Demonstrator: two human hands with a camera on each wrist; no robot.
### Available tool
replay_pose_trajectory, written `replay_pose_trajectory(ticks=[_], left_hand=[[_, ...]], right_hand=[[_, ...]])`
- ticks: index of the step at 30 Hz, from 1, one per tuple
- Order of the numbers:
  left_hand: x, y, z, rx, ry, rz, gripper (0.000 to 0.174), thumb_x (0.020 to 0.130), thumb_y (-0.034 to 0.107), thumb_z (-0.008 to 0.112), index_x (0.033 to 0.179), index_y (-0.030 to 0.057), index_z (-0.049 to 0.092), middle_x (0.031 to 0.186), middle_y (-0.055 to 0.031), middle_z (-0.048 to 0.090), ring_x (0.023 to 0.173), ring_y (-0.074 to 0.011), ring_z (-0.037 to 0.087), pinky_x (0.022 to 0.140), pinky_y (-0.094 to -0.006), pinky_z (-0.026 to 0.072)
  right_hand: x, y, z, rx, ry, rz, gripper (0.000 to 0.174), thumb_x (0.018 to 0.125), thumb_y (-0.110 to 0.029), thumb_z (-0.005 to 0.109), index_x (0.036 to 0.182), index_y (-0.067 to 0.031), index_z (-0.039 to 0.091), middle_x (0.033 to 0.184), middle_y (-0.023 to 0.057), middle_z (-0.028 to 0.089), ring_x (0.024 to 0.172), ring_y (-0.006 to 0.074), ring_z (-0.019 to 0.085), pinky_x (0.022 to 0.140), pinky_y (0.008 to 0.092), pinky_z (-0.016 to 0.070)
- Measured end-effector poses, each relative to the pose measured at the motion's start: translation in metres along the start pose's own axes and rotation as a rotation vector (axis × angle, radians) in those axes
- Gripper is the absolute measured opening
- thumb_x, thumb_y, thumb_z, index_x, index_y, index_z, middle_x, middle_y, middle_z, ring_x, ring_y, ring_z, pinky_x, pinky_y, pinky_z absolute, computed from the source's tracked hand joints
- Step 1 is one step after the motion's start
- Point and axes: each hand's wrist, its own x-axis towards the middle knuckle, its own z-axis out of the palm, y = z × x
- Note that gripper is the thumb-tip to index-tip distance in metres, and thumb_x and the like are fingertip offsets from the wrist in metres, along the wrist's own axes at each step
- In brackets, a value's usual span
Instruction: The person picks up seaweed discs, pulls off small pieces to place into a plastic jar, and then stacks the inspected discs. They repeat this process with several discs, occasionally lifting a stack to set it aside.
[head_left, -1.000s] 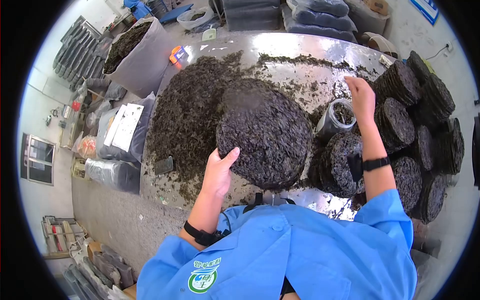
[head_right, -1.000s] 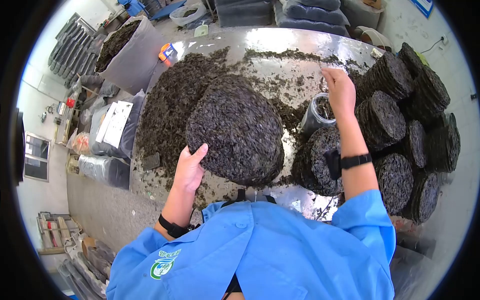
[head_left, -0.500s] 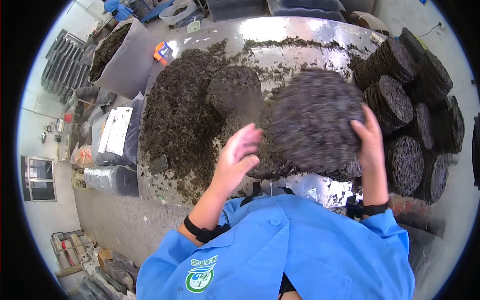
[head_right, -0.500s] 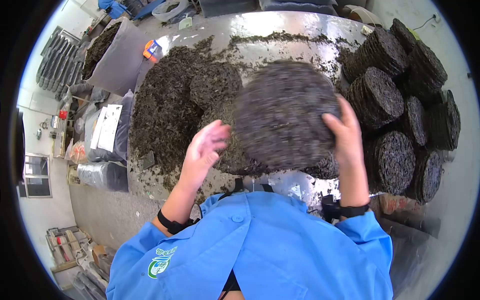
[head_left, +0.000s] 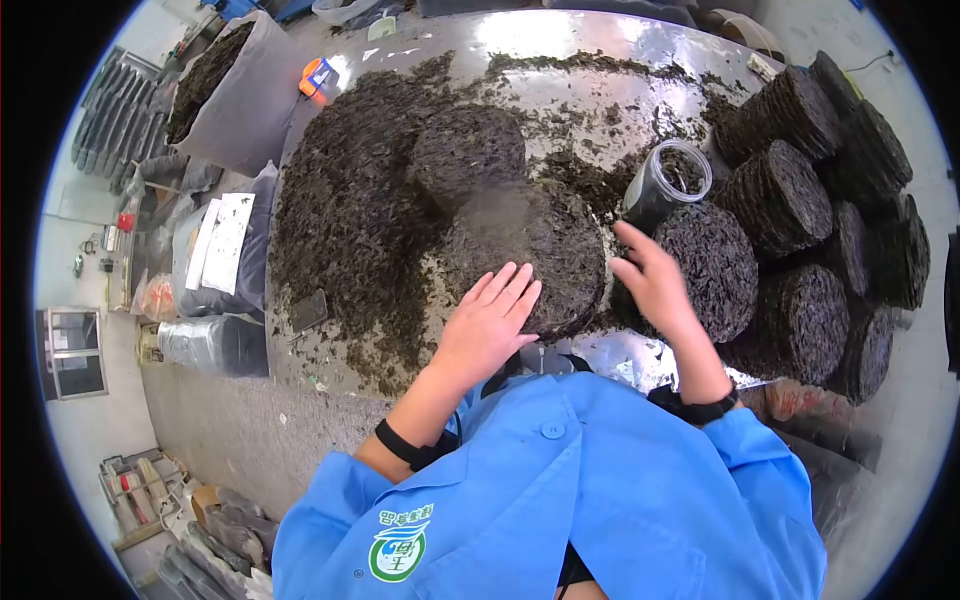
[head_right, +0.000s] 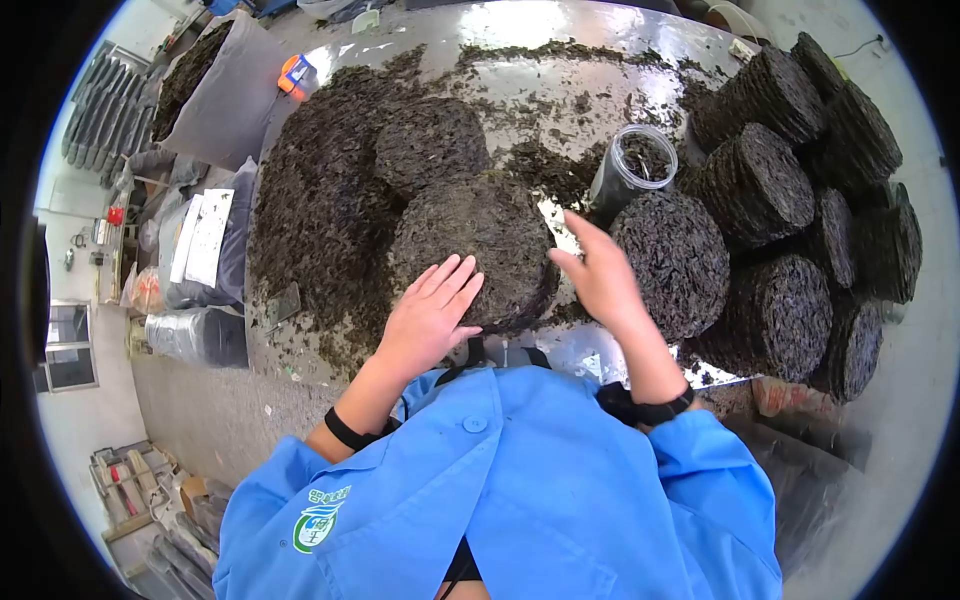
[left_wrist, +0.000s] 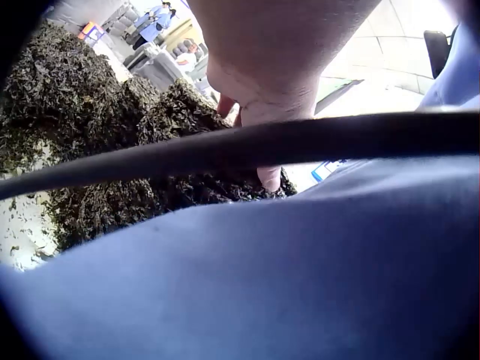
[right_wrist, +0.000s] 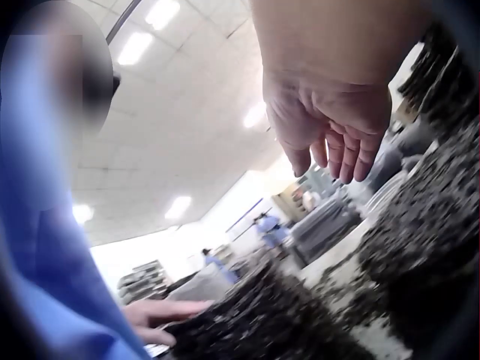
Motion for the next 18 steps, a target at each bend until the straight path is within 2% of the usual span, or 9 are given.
replay_pose_trajectory(ticks=[6,8,10,12,13,14,16,17,18], left_hand=[[-0.001,0.001,0.0,-0.024,0.002,-0.007,0.072,0.069,0.028,0.074,0.13,0.0047,0.045,0.137,-0.0132,0.043,0.128,-0.0303,0.039,0.106,-0.0425,0.0328],[-0.001,0.001,0.001,-0.037,0.002,0.001,0.072,0.069,0.028,0.074,0.13,0.0043,0.044,0.137,-0.0133,0.043,0.128,-0.0304,0.039,0.106,-0.0424,0.0325],[-0.002,0.0,0.007,0.025,0.005,0.034,0.074,0.069,0.028,0.074,0.131,0.0031,0.042,0.138,-0.0154,0.041,0.127,-0.0311,0.039,0.106,-0.0419,0.032],[-0.004,0.003,0.003,0.009,0.007,0.016,0.076,0.069,0.03,0.074,0.132,0.0025,0.041,0.138,-0.0164,0.04,0.127,-0.0313,0.039,0.106,-0.0416,0.0317],[-0.004,0.004,0.0,-0.007,0.007,-0.004,0.078,0.068,0.031,0.074,0.132,0.0019,0.041,0.139,-0.0175,0.039,0.127,-0.0315,0.04,0.106,-0.0414,0.0315],[-0.004,0.006,0.0,-0.004,0.009,-0.006,0.078,0.068,0.031,0.074,0.132,0.0019,0.041,0.139,-0.0175,0.039,0.127,-0.0315,0.04,0.106,-0.0414,0.0315],[-0.003,0.012,0.001,-0.037,0.069,-0.073,0.083,0.066,0.034,0.075,0.133,0.0017,0.039,0.14,-0.0188,0.036,0.127,-0.0321,0.039,0.106,-0.0416,0.0318],[-0.003,0.013,0.001,-0.035,0.074,-0.078,0.083,0.066,0.034,0.075,0.133,0.0017,0.039,0.14,-0.0188,0.036,0.127,-0.0321,0.039,0.106,-0.0416,0.0318],[-0.002,0.013,0.002,-0.047,0.122,-0.1,0.081,0.066,0.031,0.075,0.133,0.0018,0.04,0.14,-0.0185,0.036,0.126,-0.0321,0.04,0.105,-0.042,0.0325]], right_hand=[[0.001,-0.021,0.019,-0.02,-0.01,0.002,0.05,0.081,-0.014,0.066,0.127,-0.0002,0.049,0.122,0.0196,0.056,0.114,0.0308,0.053,0.097,0.0363,0.0404],[0.002,-0.017,0.019,0.176,-0.038,0.095,0.05,0.082,-0.003,0.063,0.129,0.0004,0.047,0.126,0.0108,0.055,0.11,0.0206,0.055,0.094,0.0306,0.0416],[0.003,-0.021,0.017,0.297,-0.021,0.093,0.052,0.083,-0.002,0.061,0.132,-0.0001,0.044,0.13,0.0121,0.051,0.113,0.0195,0.052,0.095,0.0301,0.0407],[0.002,-0.033,0.013,0.577,-0.038,0.203,0.055,0.084,-0.003,0.06,0.135,-0.0002,0.04,0.133,0.0159,0.048,0.116,0.0195,0.05,0.096,0.0302,0.0398],[0.004,-0.033,0.013,0.574,-0.044,0.263,0.056,0.084,-0.006,0.061,0.135,0.0008,0.038,0.129,0.0153,0.049,0.11,0.0184,0.052,0.089,0.028,0.0432],[0.005,-0.035,0.013,0.575,-0.047,0.26,0.056,0.084,-0.006,0.061,0.135,0.0008,0.038,0.129,0.0153,0.049,0.11,0.0184,0.052,0.089,0.028,0.0432],[0.01,-0.04,0.011,0.549,-0.152,0.344,0.055,0.085,-0.009,0.062,0.133,0.0019,0.04,0.119,0.0102,0.054,0.099,0.0147,0.054,0.079,0.0242,0.045],[0.012,-0.048,0.009,0.632,-0.154,0.292,0.052,0.086,-0.012,0.061,0.132,0.0012,0.041,0.11,0.0053,0.055,0.089,0.0113,0.053,0.071,0.0218,0.0444],[0.013,-0.056,0.007,0.631,-0.158,0.285,0.052,0.086,-0.012,0.061,0.132,0.0012,0.041,0.11,0.0053,0.055,0.089,0.0113,0.053,0.071,0.0218,0.0444]])
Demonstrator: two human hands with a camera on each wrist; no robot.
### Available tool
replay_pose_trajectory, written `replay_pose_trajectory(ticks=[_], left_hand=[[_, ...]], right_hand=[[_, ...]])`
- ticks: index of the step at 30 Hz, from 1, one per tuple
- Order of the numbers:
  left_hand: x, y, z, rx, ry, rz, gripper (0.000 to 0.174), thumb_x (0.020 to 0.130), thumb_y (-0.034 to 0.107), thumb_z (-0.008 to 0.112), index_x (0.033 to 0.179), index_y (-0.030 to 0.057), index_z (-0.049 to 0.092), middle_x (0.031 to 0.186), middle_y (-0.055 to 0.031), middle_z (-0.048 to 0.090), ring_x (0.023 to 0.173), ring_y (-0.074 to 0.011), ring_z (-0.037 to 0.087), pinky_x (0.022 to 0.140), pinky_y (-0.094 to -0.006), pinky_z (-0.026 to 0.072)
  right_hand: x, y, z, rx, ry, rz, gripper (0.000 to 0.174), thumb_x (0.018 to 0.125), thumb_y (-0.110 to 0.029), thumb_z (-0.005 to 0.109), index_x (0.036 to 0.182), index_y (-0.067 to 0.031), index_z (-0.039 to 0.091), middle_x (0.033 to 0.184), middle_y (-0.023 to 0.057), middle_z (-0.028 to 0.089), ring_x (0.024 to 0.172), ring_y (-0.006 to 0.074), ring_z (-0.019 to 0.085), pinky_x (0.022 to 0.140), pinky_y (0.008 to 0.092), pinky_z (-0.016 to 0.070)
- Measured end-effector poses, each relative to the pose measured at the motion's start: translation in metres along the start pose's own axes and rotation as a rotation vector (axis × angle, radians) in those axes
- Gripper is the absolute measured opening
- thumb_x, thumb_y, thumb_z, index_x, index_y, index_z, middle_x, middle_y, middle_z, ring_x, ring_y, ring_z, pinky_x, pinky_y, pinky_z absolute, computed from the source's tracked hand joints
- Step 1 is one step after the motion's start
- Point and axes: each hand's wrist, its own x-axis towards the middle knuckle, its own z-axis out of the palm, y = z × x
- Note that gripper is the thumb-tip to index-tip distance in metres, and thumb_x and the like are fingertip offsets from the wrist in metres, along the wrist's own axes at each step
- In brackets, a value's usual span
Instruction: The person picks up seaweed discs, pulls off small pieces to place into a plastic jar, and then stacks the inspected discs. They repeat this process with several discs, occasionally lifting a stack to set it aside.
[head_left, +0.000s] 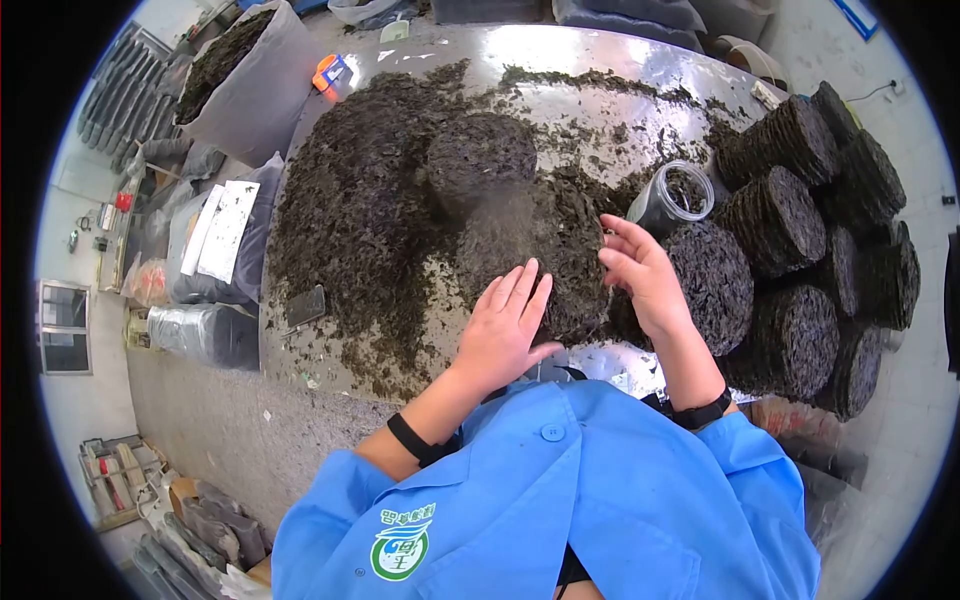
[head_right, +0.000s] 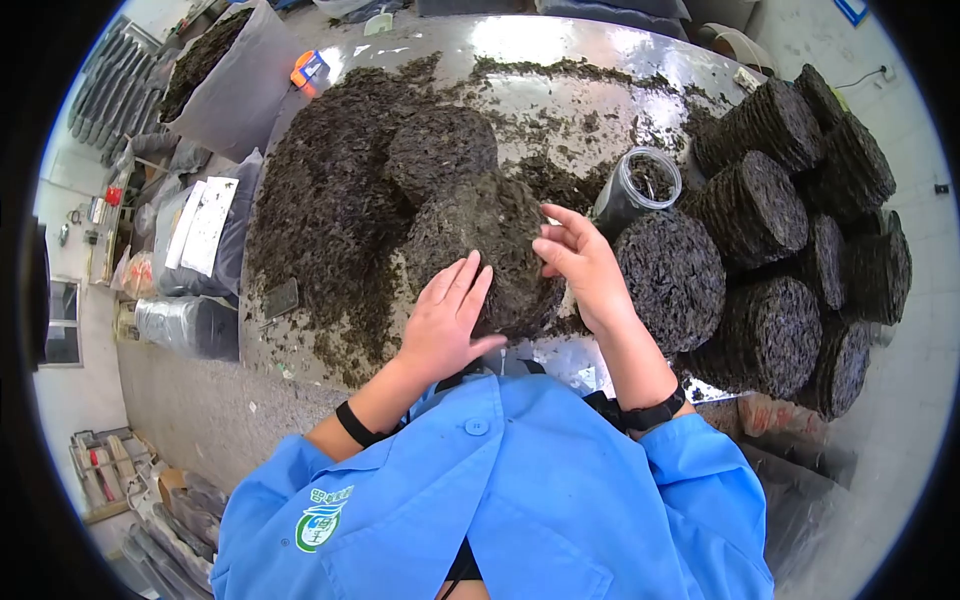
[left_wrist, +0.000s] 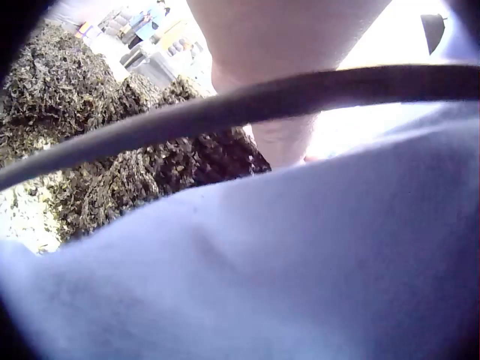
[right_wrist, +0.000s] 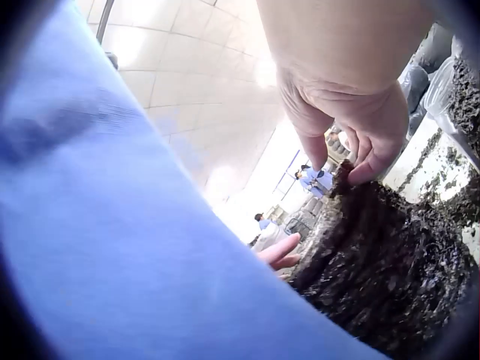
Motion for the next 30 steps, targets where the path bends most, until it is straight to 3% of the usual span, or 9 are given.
replay_pose_trajectory(ticks=[4,6,8,10,14,16,17,20,30], left_hand=[[0.003,-0.011,-0.019,-0.084,0.141,0.003,0.067,0.069,0.017,0.071,0.129,0.0017,0.045,0.134,-0.0176,0.045,0.122,-0.0319,0.045,0.102,-0.0409,0.0369],[0.005,-0.019,-0.043,-0.163,0.416,-0.035,0.05,0.072,0.005,0.064,0.121,0.0002,0.053,0.121,-0.0168,0.057,0.108,-0.0332,0.057,0.093,-0.0378,0.0454],[-0.005,-0.028,-0.066,-0.428,0.577,-0.385,0.033,0.088,0.008,0.055,0.12,0.0002,0.053,0.119,-0.0151,0.058,0.105,-0.0278,0.058,0.092,-0.0365,0.0458],[-0.002,-0.047,-0.07,-1.33,0.869,-0.406,0.03,0.094,0.014,0.051,0.121,0.0012,0.05,0.12,-0.0116,0.057,0.107,-0.0246,0.057,0.093,-0.0381,0.0456],[-0.004,-0.043,-0.062,-1.862,0.786,-0.549,0.036,0.093,0.025,0.053,0.121,0.0022,0.048,0.12,-0.0095,0.056,0.109,-0.024,0.055,0.096,-0.0426,0.0447],[-0.006,-0.034,-0.051,-1.916,0.744,-0.578,0.036,0.093,0.025,0.054,0.121,0.0033,0.049,0.121,-0.0093,0.056,0.11,-0.0238,0.055,0.097,-0.0427,0.0442],[-0.006,-0.031,-0.046,-1.924,0.73,-0.571,0.035,0.092,0.026,0.055,0.12,0.0048,0.05,0.121,-0.009,0.056,0.11,-0.0241,0.055,0.096,-0.0436,0.0442],[-0.007,-0.023,-0.04,-1.985,0.695,-0.588,0.037,0.092,0.026,0.056,0.121,0.0051,0.049,0.122,-0.0088,0.055,0.111,-0.0242,0.054,0.097,-0.0442,0.0434],[-0.004,-0.014,-0.033,-2.095,0.608,-0.584,0.04,0.092,0.027,0.055,0.124,0.0038,0.047,0.124,-0.0101,0.054,0.114,-0.026,0.052,0.099,-0.0455,0.0412]], right_hand=[[0.002,-0.002,0.005,0.209,-0.037,-0.062,0.048,0.09,-0.021,0.058,0.132,-0.0016,0.043,0.119,0.0103,0.053,0.103,0.016,0.054,0.082,0.0281,0.047],[0.007,0.01,0.006,0.521,-0.083,0.008,0.046,0.092,-0.019,0.055,0.132,0.0007,0.042,0.124,0.0111,0.052,0.11,0.0209,0.053,0.09,0.0311,0.0463],[0.01,0.029,0.008,0.172,-0.1,-0.033,0.049,0.093,-0.023,0.052,0.133,0.0026,0.039,0.134,0.0164,0.045,0.12,0.0262,0.048,0.098,0.0376,0.0431],[0.007,0.02,0.013,0.236,-0.117,-0.084,0.051,0.094,-0.022,0.052,0.135,0.0026,0.036,0.136,0.0165,0.042,0.122,0.0269,0.047,0.099,0.0379,0.0418],[0.002,-0.004,0.026,0.393,-0.151,-0.125,0.054,0.092,-0.019,0.054,0.137,0.0025,0.032,0.129,0.0128,0.047,0.113,0.0217,0.052,0.092,0.0327,0.0461],[-0.002,-0.005,0.027,0.38,-0.018,0.039,0.047,0.089,-0.018,0.061,0.13,-0.0024,0.044,0.101,-0.0005,0.053,0.088,0.0083,0.054,0.075,0.024,0.047],[-0.004,-0.004,0.026,0.382,-0.015,0.041,0.047,0.089,-0.018,0.061,0.13,-0.0024,0.044,0.101,-0.0005,0.053,0.088,0.0083,0.054,0.075,0.024,0.047],[-0.005,-0.004,0.024,0.367,0.052,0.017,0.021,0.084,-0.015,0.068,0.1,-0.0108,0.055,0.074,-0.0105,0.045,0.065,-0.0005,0.044,0.056,0.0171,0.0399],[-0.005,0.013,0.009,0.318,0.079,-0.095,0.017,0.083,-0.014,0.068,0.095,-0.0109,0.057,0.069,-0.0107,0.043,0.061,-0.0006,0.042,0.053,0.017,0.036]])
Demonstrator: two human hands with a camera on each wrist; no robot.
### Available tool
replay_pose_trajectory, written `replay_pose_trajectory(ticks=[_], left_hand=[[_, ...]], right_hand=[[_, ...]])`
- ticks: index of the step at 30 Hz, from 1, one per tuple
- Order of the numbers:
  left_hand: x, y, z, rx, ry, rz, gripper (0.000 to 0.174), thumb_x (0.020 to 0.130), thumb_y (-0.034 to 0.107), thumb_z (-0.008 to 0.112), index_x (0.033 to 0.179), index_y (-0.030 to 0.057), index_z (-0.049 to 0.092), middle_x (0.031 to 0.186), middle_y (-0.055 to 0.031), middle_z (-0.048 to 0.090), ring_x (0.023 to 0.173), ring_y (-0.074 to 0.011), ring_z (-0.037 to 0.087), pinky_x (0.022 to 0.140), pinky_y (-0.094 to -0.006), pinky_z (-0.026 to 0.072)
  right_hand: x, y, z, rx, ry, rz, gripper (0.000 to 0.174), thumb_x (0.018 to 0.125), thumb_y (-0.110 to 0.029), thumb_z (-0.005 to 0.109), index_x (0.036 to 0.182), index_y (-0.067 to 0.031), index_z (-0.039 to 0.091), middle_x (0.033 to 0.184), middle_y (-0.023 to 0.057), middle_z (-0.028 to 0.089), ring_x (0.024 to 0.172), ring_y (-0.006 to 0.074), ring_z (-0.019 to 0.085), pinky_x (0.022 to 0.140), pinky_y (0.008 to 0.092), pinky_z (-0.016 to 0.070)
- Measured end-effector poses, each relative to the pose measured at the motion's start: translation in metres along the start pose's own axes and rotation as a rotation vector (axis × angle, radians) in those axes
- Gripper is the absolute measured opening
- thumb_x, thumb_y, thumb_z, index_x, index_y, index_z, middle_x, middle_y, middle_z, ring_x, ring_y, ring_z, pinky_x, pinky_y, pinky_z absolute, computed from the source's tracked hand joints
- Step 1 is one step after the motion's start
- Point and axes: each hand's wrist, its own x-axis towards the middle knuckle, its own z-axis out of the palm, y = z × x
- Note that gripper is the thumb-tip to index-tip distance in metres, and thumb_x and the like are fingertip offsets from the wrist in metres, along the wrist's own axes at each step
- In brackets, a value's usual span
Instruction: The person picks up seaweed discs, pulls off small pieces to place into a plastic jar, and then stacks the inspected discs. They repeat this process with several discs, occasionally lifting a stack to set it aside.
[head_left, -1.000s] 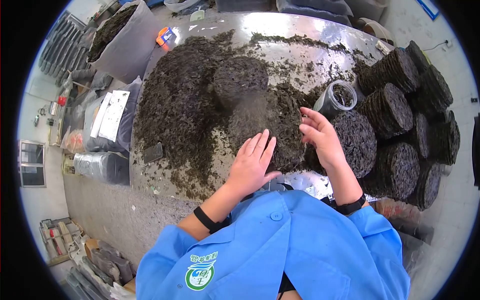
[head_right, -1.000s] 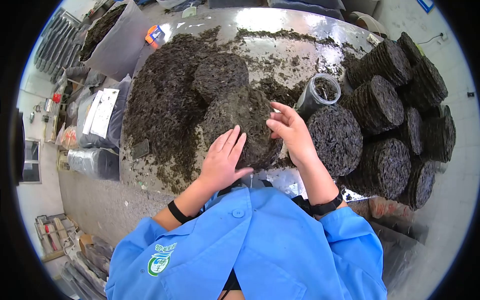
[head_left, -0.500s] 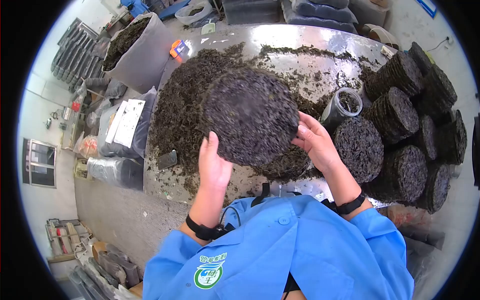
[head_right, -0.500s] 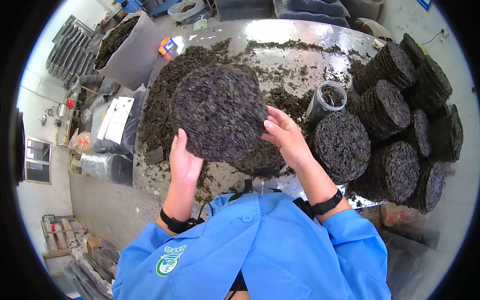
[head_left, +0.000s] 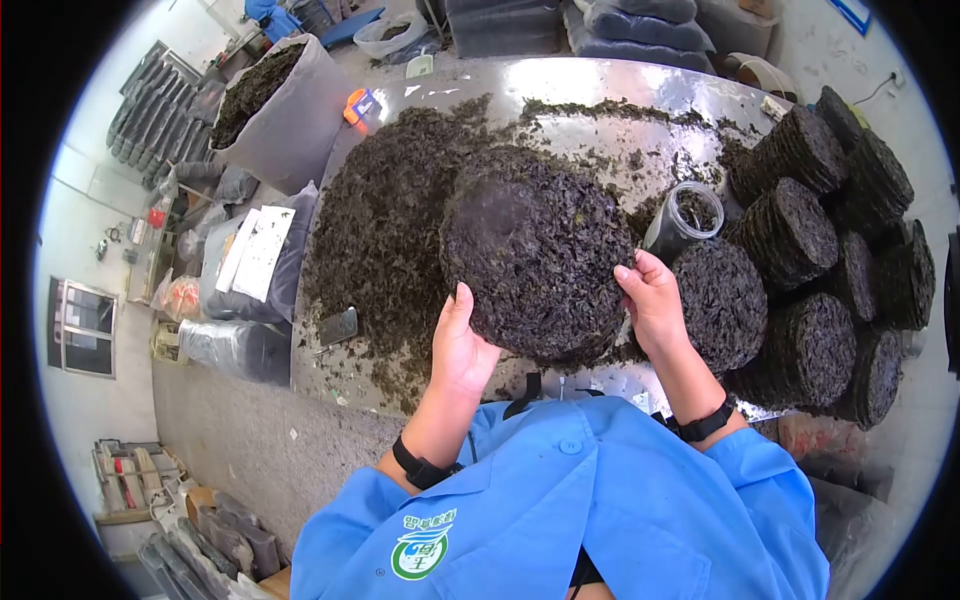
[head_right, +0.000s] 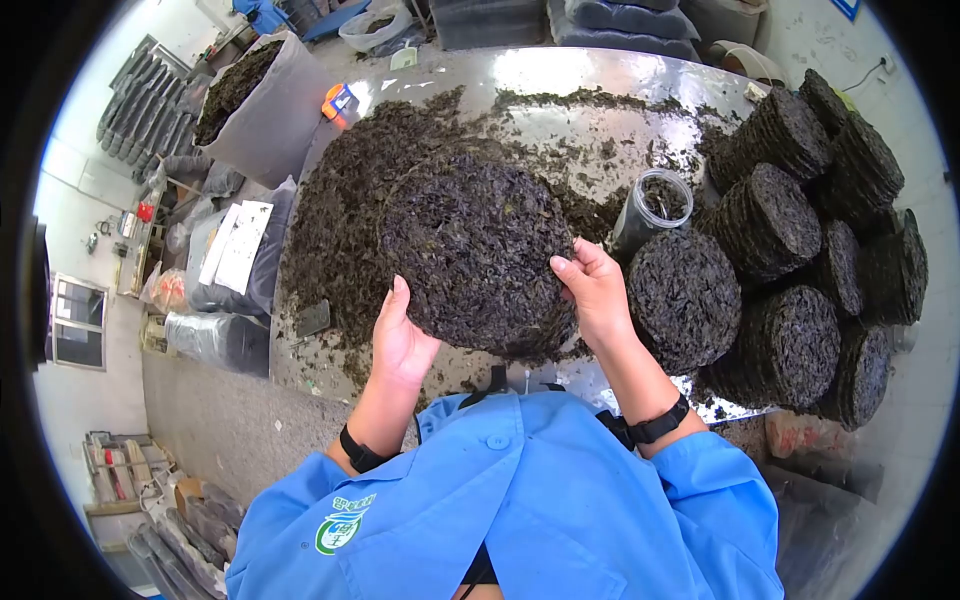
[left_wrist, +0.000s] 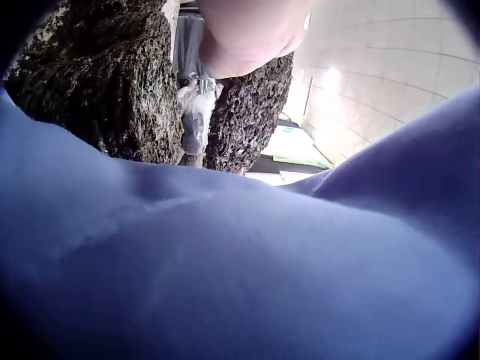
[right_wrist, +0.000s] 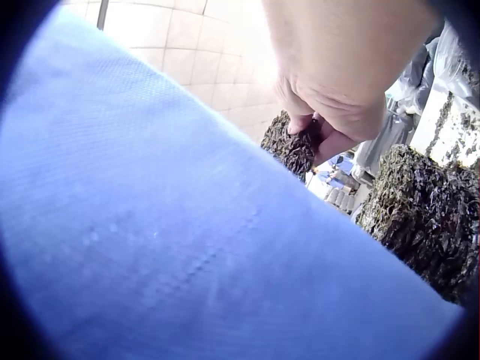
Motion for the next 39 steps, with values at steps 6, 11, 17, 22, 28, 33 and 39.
replay_pose_trajectory(ticks=[6,11,17,22,28,33,39], left_hand=[[0.003,-0.008,0.001,0.029,-0.032,-0.085,0.049,0.093,0.032,0.051,0.132,0.005,0.04,0.133,-0.0126,0.047,0.12,-0.0274,0.047,0.103,-0.0484,0.0367],[0.008,-0.019,0.004,1.537,-0.519,0.238,0.101,0.071,0.052,0.07,0.144,0.0049,0.019,0.149,-0.0151,0.021,0.138,-0.0297,0.022,0.112,-0.0459,0.0179],[0.018,-0.03,-0.008,2.277,-0.771,0.366,0.085,0.07,0.039,0.073,0.137,0.0041,0.035,0.144,-0.0159,0.032,0.134,-0.0319,0.029,0.11,-0.0454,0.0245],[0.021,-0.028,-0.008,2.281,-0.827,0.355,0.083,0.071,0.038,0.072,0.137,0.0036,0.035,0.143,-0.0171,0.032,0.133,-0.033,0.03,0.11,-0.0456,0.0254],[0.022,-0.03,-0.006,2.297,-0.828,0.349,0.084,0.071,0.038,0.073,0.137,0.003,0.034,0.142,-0.0184,0.034,0.132,-0.0341,0.031,0.109,-0.0459,0.0268],[0.015,-0.044,-0.014,2.299,-0.732,0.389,0.087,0.07,0.04,0.074,0.137,0.0027,0.033,0.143,-0.0185,0.031,0.133,-0.0354,0.029,0.11,-0.0469,0.024],[0.007,-0.043,-0.009,2.012,-0.559,0.553,0.075,0.077,0.03,0.07,0.136,0.0005,0.035,0.14,-0.0206,0.036,0.131,-0.0373,0.033,0.109,-0.0455,0.0264]], right_hand=[[-0.009,-0.016,-0.013,-0.008,0.077,-0.008,0.024,0.086,-0.013,0.063,0.108,-0.0063,0.058,0.081,-0.0061,0.056,0.064,0.0019,0.046,0.054,0.0182,0.0377],[-0.031,-0.067,-0.116,-0.057,0.334,-0.181,0.044,0.09,-0.014,0.055,0.13,0.0005,0.047,0.111,0.005,0.06,0.09,0.0079,0.055,0.073,0.0208,0.0431],[-0.049,-0.057,-0.212,-0.893,0.647,-0.179,0.041,0.091,-0.011,0.053,0.13,0.0011,0.047,0.126,0.0112,0.055,0.116,0.0214,0.052,0.096,0.0311,0.0401],[-0.031,-0.043,-0.096,-0.82,0.224,-0.212,0.041,0.085,-0.003,0.057,0.125,-0.0016,0.052,0.119,0.0139,0.06,0.11,0.0211,0.057,0.095,0.0307,0.0435],[0.007,0.015,-0.036,-0.97,-0.084,-0.231,0.045,0.083,-0.011,0.062,0.125,-0.001,0.05,0.122,0.0189,0.056,0.114,0.0274,0.055,0.094,0.0334,0.0433],[0.001,0.011,-0.028,-0.926,-0.08,-0.205,0.047,0.085,-0.011,0.061,0.129,-0.0005,0.048,0.125,0.0123,0.056,0.113,0.0225,0.054,0.094,0.0315,0.0427],[-0.005,-0.007,-0.012,0.085,-0.081,0.076,0.047,0.087,-0.012,0.059,0.13,-0.0001,0.044,0.129,0.0107,0.049,0.111,0.0208,0.054,0.089,0.033,0.047]])
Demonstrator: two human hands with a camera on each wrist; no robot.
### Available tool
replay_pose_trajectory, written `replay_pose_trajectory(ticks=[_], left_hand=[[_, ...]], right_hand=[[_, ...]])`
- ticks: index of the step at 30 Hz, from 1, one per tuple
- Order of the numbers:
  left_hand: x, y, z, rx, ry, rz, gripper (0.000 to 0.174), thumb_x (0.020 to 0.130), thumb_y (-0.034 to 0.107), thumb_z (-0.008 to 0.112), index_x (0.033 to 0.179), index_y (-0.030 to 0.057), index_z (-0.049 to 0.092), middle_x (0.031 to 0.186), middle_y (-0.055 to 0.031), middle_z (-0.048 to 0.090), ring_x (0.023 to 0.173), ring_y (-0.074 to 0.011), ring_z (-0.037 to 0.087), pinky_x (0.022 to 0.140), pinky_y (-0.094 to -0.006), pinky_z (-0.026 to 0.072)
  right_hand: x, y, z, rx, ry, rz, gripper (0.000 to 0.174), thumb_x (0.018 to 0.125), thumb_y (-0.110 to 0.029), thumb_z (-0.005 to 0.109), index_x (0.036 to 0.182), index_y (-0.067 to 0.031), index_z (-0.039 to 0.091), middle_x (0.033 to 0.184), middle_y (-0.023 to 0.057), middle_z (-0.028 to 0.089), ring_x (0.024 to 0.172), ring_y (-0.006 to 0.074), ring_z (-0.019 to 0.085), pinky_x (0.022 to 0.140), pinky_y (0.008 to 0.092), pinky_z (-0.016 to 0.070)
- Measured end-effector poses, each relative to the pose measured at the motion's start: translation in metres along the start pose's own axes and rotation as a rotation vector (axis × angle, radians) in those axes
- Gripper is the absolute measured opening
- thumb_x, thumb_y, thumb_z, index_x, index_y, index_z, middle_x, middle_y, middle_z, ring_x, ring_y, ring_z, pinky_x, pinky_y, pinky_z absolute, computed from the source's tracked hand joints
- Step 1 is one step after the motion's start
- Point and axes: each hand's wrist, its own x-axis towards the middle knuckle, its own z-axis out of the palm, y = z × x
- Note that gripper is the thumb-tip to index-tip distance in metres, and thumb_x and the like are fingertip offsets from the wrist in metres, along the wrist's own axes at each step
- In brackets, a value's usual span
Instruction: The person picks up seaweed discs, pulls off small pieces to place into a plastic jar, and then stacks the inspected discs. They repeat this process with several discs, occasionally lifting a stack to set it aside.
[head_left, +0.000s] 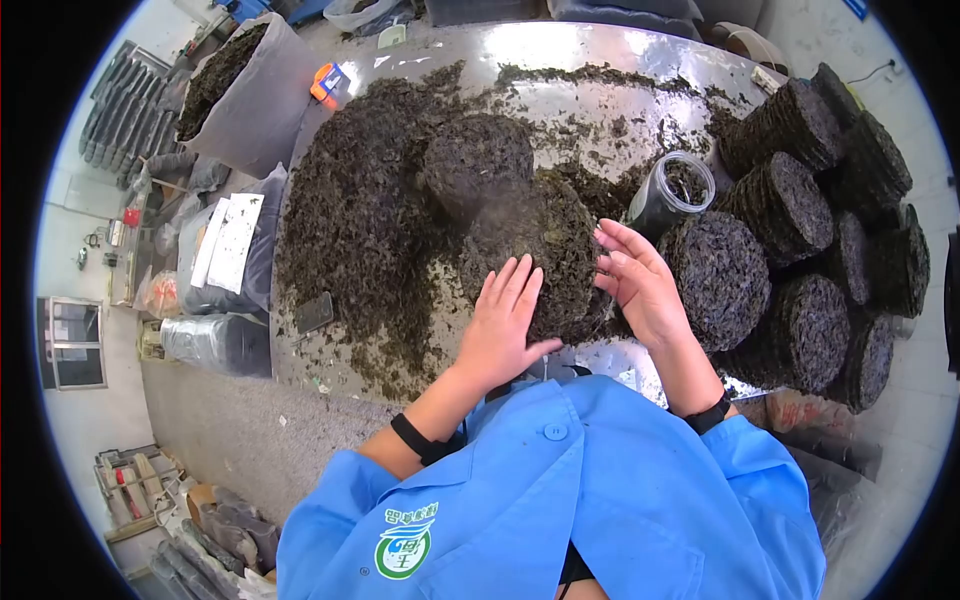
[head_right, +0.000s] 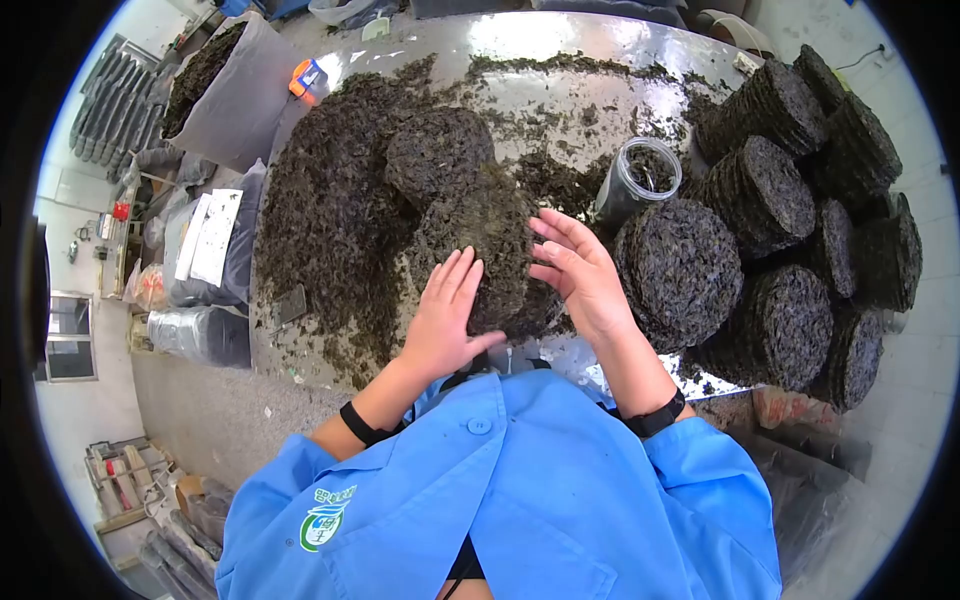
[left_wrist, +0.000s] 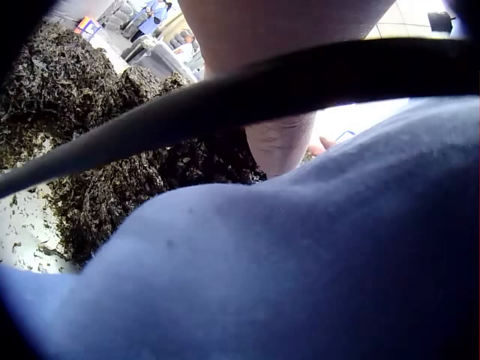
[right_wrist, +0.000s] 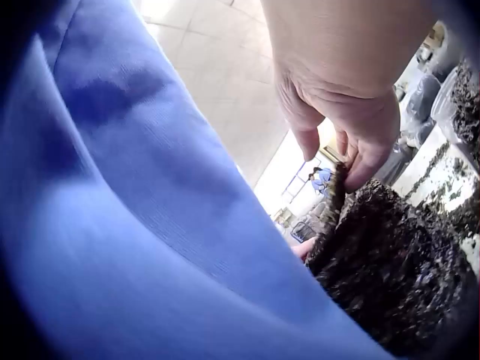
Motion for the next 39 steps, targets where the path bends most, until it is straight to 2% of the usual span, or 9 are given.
replay_pose_trajectory(ticks=[3,7,8,13,14,18,27,35,39], left_hand=[[0.0,-0.02,-0.024,-0.066,0.146,0.058,0.06,0.082,0.017,0.064,0.132,-0.003,0.039,0.13,-0.021,0.048,0.121,-0.0351,0.046,0.103,-0.042,0.0358],[-0.004,-0.037,-0.064,-0.944,0.645,-0.612,0.033,0.091,0.016,0.055,0.12,-0.0012,0.051,0.122,-0.0129,0.055,0.111,-0.0254,0.054,0.096,-0.0349,0.0426],[-0.003,-0.041,-0.067,-1.354,0.785,-0.459,0.032,0.094,0.018,0.052,0.121,0.001,0.048,0.122,-0.0104,0.054,0.109,-0.0237,0.055,0.094,-0.0363,0.0444],[-0.009,-0.043,-0.067,-1.836,0.694,-0.514,0.04,0.094,0.02,0.051,0.13,0.003,0.042,0.129,-0.0116,0.05,0.117,-0.0273,0.05,0.102,-0.0471,0.0386],[-0.009,-0.039,-0.064,-1.924,0.643,-0.514,0.042,0.094,0.021,0.052,0.131,0.0037,0.042,0.13,-0.0112,0.05,0.118,-0.0274,0.05,0.102,-0.0474,0.0377],[-0.006,-0.023,-0.057,-1.973,0.591,-0.548,0.037,0.092,0.02,0.055,0.125,0.0046,0.046,0.124,-0.0104,0.054,0.115,-0.0264,0.052,0.1,-0.0475,0.0407],[-0.006,-0.021,-0.047,-2.074,0.534,-0.62,0.036,0.092,0.021,0.055,0.124,0.0057,0.047,0.124,-0.01,0.055,0.114,-0.0266,0.053,0.1,-0.048,0.0407],[-0.002,-0.014,-0.045,-2.105,0.459,-0.595,0.044,0.092,0.027,0.056,0.128,0.0049,0.044,0.128,-0.0099,0.052,0.116,-0.0259,0.051,0.102,-0.0474,0.0378],[0.001,-0.017,-0.03,-1.17,0.102,-0.306,0.105,0.066,0.056,0.073,0.142,0.0025,0.024,0.149,-0.0139,0.024,0.137,-0.0297,0.023,0.111,-0.0448,0.0213]], right_hand=[[0.003,0.008,0.006,0.115,-0.05,0.013,0.047,0.091,-0.013,0.054,0.133,0.0017,0.04,0.133,0.013,0.045,0.114,0.0218,0.052,0.091,0.0326,0.0465],[0.015,0.02,0.002,-0.229,-0.095,0.091,0.044,0.093,-0.015,0.051,0.133,0.0022,0.039,0.131,0.014,0.048,0.116,0.025,0.052,0.095,0.0348,0.0439],[0.014,0.019,0.002,-0.211,-0.122,0.049,0.045,0.093,-0.015,0.051,0.133,0.0023,0.039,0.132,0.0149,0.046,0.117,0.0251,0.051,0.095,0.0349,0.0438],[0.014,-0.002,0.027,-0.031,-0.17,-0.013,0.048,0.092,-0.017,0.054,0.134,0.0013,0.038,0.13,0.015,0.047,0.113,0.0239,0.053,0.096,0.0351,0.0435],[0.016,-0.001,0.03,0.008,-0.132,-0.014,0.047,0.09,-0.017,0.059,0.131,-0.0026,0.042,0.12,0.0077,0.054,0.1,0.0154,0.057,0.086,0.0287,0.0474],[0.011,-0.007,0.037,-0.001,-0.117,0.043,0.024,0.086,-0.016,0.064,0.11,-0.0109,0.059,0.083,-0.0096,0.057,0.07,-0.002,0.048,0.059,0.0156,0.0366],[0.009,-0.002,0.025,-0.066,-0.076,-0.052,0.009,0.086,-0.015,0.064,0.094,-0.0103,0.062,0.069,-0.0114,0.051,0.059,-0.0016,0.042,0.054,0.0154,0.0349],[0.006,-0.009,0.016,-0.062,0.007,-0.058,0.014,0.086,-0.013,0.064,0.1,-0.0087,0.062,0.079,-0.0086,0.059,0.065,-0.001,0.049,0.057,0.016,0.0392],[-0.015,-0.049,-0.049,-0.211,0.236,-0.172,0.047,0.087,-0.012,0.057,0.128,0.0058,0.044,0.11,0.009,0.06,0.093,0.0134,0.057,0.081,0.0252,0.0454]])
